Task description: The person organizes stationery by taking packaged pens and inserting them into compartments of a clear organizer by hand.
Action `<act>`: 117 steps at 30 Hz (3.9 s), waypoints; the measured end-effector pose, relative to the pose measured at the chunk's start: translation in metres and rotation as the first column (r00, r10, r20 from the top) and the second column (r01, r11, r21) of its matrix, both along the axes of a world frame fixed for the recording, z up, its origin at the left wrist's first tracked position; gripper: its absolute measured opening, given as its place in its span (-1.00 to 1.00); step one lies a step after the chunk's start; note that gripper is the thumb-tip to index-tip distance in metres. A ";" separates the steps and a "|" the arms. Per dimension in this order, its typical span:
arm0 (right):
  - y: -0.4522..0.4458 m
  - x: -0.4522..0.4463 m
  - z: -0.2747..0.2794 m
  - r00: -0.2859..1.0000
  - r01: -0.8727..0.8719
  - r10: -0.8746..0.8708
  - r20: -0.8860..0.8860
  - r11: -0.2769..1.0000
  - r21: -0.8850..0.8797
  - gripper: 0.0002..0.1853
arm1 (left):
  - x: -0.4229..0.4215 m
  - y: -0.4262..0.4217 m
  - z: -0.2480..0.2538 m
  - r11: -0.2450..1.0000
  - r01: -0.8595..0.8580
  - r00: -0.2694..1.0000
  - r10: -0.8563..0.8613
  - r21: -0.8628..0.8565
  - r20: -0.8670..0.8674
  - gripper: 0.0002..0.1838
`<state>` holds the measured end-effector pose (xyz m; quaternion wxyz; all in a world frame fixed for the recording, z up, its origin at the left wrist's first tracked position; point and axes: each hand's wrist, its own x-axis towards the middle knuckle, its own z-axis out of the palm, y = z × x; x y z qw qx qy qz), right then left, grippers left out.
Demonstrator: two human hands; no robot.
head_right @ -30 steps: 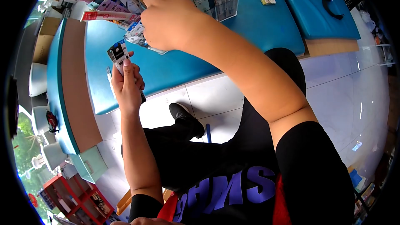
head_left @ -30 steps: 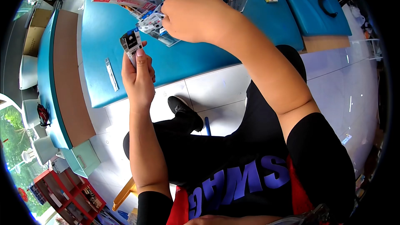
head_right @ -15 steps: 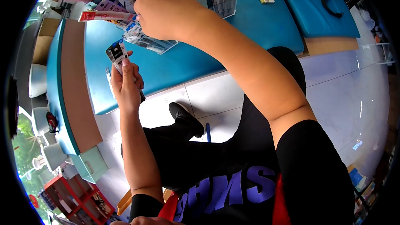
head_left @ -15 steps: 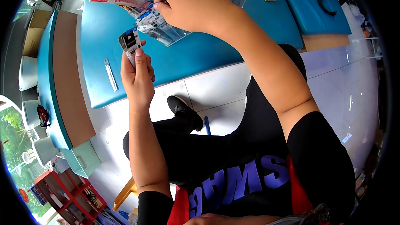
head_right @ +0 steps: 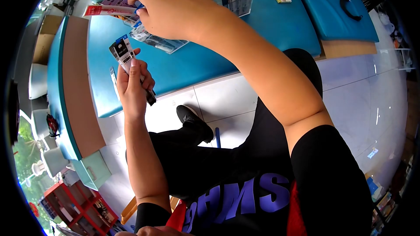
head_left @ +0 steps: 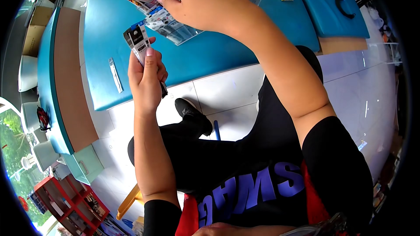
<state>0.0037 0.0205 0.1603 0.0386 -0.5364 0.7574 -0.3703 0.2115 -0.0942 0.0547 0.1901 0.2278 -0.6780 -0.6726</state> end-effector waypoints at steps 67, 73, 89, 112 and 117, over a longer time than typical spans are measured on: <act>-0.009 0.006 -0.002 0.995 0.012 -0.028 -0.099 0.987 -0.158 -0.84 | 0.000 0.002 0.007 0.984 -0.125 0.991 0.130 0.125 -0.026 -0.58; -0.012 0.007 -0.049 0.939 0.148 -0.194 -0.284 0.974 -0.174 -0.73 | -0.002 0.004 0.010 0.985 -0.116 0.992 0.120 0.129 -0.029 -0.60; -0.015 0.027 -0.047 0.900 0.166 -0.056 -0.433 0.961 0.221 -0.65 | 0.004 -0.004 0.013 0.972 -0.047 0.990 0.076 0.229 -0.116 -0.63; -0.013 0.015 -0.032 0.947 -0.021 -0.085 -0.308 0.945 -0.327 -0.69 | 0.006 -0.003 0.008 0.897 0.038 0.985 0.040 0.440 -0.166 -0.66; -0.001 0.050 -0.019 0.958 -0.053 0.088 0.275 0.990 -0.133 -0.72 | 0.007 0.002 0.013 0.890 0.178 0.961 -0.066 0.419 -0.268 -0.68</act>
